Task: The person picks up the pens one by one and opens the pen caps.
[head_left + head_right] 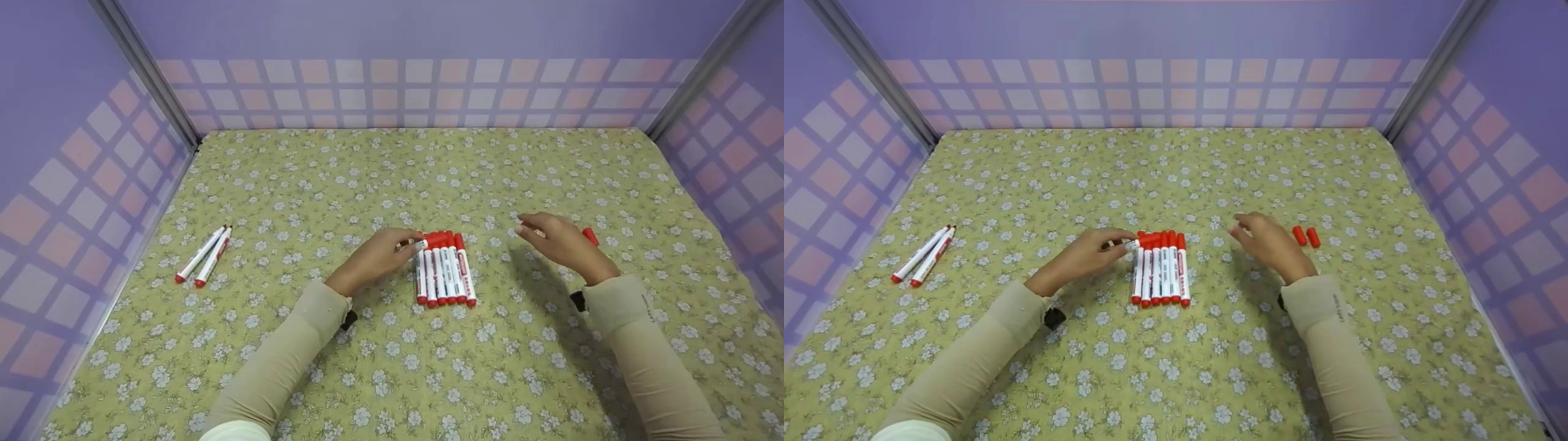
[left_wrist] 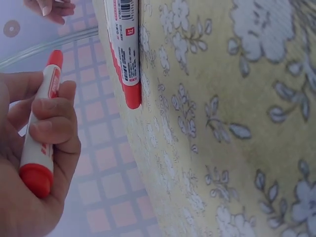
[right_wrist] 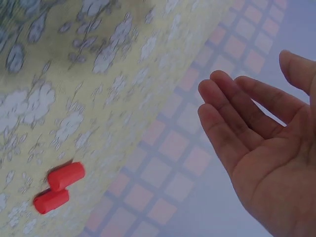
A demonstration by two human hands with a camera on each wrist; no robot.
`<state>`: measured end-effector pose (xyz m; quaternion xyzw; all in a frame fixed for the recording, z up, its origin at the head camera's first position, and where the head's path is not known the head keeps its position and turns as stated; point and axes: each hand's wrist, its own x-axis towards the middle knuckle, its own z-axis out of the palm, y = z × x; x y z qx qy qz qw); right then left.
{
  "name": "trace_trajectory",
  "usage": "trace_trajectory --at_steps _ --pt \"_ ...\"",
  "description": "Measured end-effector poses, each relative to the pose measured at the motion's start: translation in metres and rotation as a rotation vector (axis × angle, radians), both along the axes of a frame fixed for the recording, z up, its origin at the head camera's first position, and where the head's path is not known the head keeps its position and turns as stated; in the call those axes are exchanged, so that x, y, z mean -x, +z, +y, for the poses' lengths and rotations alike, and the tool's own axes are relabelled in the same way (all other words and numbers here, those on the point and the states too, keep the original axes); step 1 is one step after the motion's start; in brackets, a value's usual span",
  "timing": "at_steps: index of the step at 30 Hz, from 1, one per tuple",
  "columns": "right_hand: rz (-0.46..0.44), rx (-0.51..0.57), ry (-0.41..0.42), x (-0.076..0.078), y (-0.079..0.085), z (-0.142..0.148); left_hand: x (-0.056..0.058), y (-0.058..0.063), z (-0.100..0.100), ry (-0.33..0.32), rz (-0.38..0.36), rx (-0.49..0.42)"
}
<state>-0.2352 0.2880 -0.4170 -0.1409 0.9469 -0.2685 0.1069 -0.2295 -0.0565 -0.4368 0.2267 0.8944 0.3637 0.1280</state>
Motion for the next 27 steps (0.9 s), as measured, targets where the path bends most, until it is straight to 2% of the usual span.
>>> trace_trajectory --at_steps 5,12,18,23,27 --pt "0.057 -0.024 0.081 -0.006 0.001 -0.018 -0.004 0.003 0.006 -0.041 0.127 0.069" --pt "0.2 -0.061 0.242 -0.016 0.005 -0.045 -0.009 0.005 0.011 -0.103 0.294 0.143" --pt "0.207 -0.062 0.325 -0.022 0.009 -0.063 -0.012 0.008 0.015 -0.151 0.409 0.192" --pt "0.206 -0.041 0.374 -0.023 0.008 -0.074 -0.014 0.008 0.016 -0.193 0.45 0.17" --pt "0.261 -0.02 0.451 -0.023 0.004 -0.082 -0.014 0.008 0.016 -0.219 0.477 0.172"
